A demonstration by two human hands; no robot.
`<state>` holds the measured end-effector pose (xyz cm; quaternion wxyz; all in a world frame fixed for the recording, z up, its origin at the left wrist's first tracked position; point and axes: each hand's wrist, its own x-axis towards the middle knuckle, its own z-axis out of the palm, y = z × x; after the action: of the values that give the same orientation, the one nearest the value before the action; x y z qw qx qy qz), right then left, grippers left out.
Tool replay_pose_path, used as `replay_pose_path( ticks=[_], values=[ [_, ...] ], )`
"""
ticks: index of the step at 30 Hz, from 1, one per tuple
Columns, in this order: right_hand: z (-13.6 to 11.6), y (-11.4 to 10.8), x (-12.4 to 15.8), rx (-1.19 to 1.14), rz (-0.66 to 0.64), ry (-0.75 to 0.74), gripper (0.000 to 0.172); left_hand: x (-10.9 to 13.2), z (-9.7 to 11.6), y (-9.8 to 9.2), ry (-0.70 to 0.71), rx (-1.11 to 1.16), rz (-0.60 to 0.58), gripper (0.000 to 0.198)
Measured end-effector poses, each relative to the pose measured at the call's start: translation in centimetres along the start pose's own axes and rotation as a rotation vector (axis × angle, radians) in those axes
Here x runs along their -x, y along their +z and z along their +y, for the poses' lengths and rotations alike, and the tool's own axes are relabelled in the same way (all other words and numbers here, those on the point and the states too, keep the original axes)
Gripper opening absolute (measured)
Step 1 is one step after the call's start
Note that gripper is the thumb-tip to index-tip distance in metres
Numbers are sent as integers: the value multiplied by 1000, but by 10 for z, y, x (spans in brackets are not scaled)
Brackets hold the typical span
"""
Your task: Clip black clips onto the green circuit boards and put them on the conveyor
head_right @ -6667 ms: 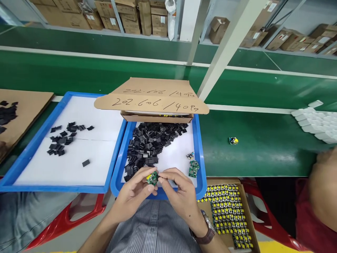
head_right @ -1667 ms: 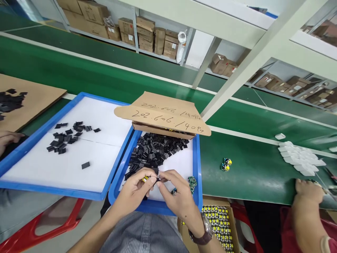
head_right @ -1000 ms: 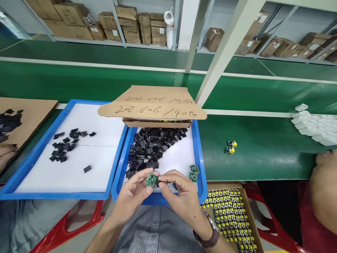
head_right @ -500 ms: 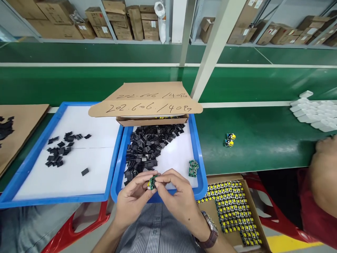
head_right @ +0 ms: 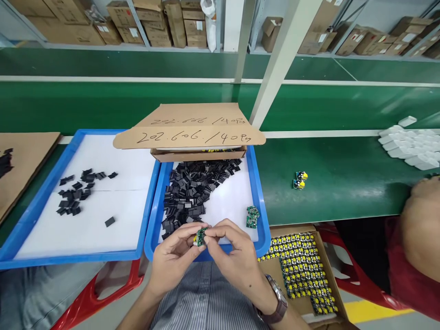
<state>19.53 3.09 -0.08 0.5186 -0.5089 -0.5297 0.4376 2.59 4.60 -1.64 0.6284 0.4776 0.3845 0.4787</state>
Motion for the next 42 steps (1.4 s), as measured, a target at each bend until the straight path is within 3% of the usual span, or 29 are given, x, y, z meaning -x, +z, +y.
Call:
replay_pose_path(
  ticks=[12,21,25,31,36,42],
  values=[
    [1,4,4,38,15,16,13,1,-1,-6,171,-234,-33,41],
    [-2,4,2,114,-44,-19,17,2,1,-7,285,-398,-43,47],
    [1,4,-2,66,-84,47,14,2,1,-8,367,-449,-61,49],
    [11,-1,-2,-43,-127,152,11,8,-2,-7,305,-468,-31,49],
    [19,-2,9,-161,-73,162,27,14,-7,-1,229,-614,100,51],
    [16,-1,16,-165,-118,113,22,13,-8,8,456,-644,106,61]
  ],
)
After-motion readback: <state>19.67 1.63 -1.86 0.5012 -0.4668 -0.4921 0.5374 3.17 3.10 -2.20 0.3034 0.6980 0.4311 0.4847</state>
